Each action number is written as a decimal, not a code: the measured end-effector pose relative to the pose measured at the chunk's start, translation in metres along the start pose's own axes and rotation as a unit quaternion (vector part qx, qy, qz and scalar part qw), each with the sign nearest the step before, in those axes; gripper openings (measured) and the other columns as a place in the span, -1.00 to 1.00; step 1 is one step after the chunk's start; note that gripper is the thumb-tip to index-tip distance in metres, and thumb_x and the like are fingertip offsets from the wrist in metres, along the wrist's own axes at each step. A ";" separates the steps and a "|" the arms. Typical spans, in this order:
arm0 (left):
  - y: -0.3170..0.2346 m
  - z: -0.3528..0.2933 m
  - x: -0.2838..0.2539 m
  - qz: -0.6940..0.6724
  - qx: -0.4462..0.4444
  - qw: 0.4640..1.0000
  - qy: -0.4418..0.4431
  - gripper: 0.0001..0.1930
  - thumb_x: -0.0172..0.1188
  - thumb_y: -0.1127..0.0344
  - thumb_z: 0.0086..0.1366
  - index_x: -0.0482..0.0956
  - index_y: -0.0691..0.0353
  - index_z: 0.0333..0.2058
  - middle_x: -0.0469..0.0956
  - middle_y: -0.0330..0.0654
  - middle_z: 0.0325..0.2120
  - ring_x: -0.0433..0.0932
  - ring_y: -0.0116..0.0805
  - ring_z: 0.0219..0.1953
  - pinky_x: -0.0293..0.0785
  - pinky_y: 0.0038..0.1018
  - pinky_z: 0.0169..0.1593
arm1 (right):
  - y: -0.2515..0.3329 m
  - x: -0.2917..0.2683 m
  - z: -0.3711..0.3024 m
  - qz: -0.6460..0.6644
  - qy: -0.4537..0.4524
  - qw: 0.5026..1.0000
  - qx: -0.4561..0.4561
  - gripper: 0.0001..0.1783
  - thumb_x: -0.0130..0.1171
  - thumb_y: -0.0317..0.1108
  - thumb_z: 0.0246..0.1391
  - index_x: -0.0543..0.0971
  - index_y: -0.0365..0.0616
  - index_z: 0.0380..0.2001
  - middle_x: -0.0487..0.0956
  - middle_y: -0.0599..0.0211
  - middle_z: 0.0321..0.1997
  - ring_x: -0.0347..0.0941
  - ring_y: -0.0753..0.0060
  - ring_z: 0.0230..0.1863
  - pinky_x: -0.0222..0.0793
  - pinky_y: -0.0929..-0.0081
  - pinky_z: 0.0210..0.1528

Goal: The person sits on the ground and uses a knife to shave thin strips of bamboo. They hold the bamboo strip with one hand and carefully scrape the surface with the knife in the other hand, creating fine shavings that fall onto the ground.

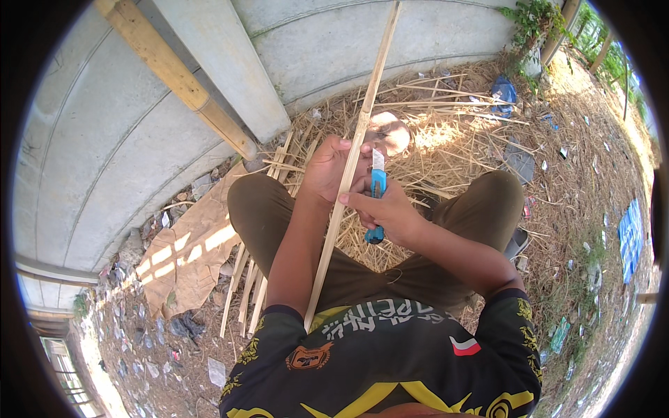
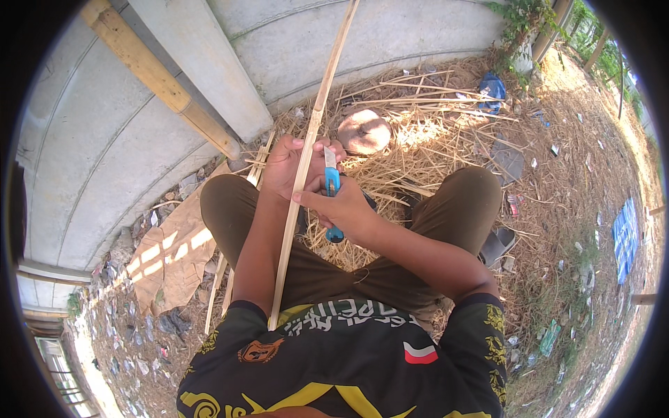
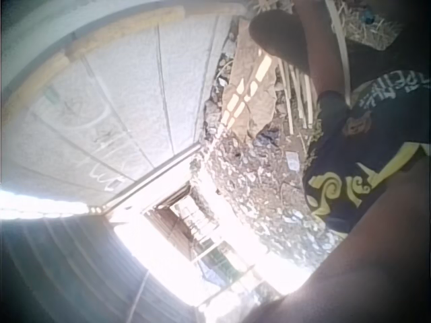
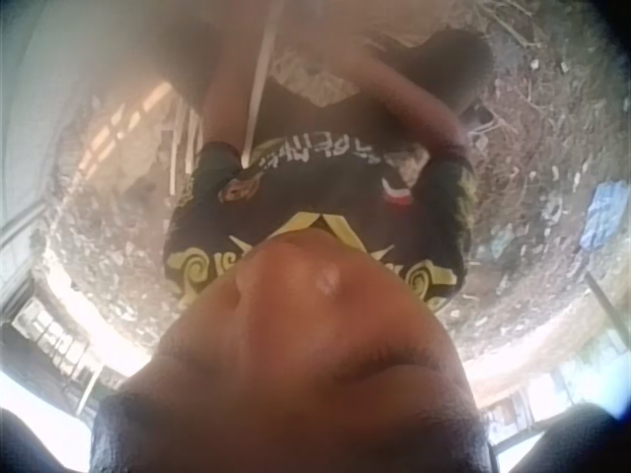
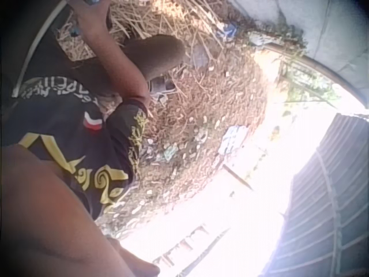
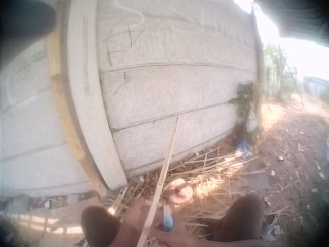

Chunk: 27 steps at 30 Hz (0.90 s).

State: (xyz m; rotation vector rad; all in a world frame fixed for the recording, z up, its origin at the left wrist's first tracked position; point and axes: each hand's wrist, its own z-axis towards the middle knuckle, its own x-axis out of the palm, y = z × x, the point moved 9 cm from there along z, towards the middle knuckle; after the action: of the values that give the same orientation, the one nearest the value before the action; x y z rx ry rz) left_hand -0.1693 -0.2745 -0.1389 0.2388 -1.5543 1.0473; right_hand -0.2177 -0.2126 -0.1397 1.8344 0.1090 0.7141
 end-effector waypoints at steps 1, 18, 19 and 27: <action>0.000 0.000 -0.002 0.000 0.001 1.000 -0.006 -0.72 0.06 0.07 0.13 0.44 0.17 -0.36 0.36 -0.09 -0.19 0.38 -0.14 0.00 0.43 -0.21 0.14 | 0.000 0.000 0.000 -0.003 0.000 1.000 -0.001 -0.77 0.37 -0.36 0.09 0.49 -0.18 -0.41 0.33 0.52 -0.73 0.18 0.67 -0.74 0.06 0.62 -0.64; -0.011 0.002 -0.003 0.037 0.064 0.997 -0.034 -0.70 0.07 0.06 0.13 0.49 0.21 -0.40 0.39 -0.14 -0.26 0.37 -0.20 -0.10 0.37 -0.29 0.07 | -0.007 0.013 -0.011 -0.050 0.024 0.998 0.023 -0.70 0.43 -0.25 0.08 0.51 -0.17 -0.40 0.34 0.53 -0.72 0.20 0.69 -0.74 0.05 0.65 -0.65; -0.011 0.002 -0.003 0.038 0.067 0.996 -0.032 -0.69 0.07 0.05 0.13 0.49 0.21 -0.40 0.38 -0.13 -0.26 0.36 -0.20 -0.10 0.37 -0.29 0.07 | -0.008 0.013 -0.011 -0.044 0.027 0.998 0.023 -0.71 0.42 -0.25 0.08 0.51 -0.18 -0.40 0.34 0.53 -0.72 0.20 0.69 -0.74 0.05 0.65 -0.65; -0.018 -0.001 0.002 0.046 0.062 0.996 -0.037 -0.68 0.08 0.05 0.12 0.51 0.22 -0.38 0.40 -0.12 -0.27 0.34 -0.21 -0.09 0.35 -0.27 0.07 | -0.014 0.015 -0.011 -0.046 0.037 0.998 0.029 -0.72 0.41 -0.27 0.10 0.51 -0.17 -0.40 0.36 0.53 -0.71 0.20 0.70 -0.73 0.04 0.65 -0.66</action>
State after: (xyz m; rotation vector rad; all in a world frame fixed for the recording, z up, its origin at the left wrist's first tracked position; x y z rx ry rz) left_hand -0.1572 -0.2831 -0.1284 0.2959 -1.5812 1.2216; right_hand -0.2079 -0.1916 -0.1440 1.8459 0.2639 0.7220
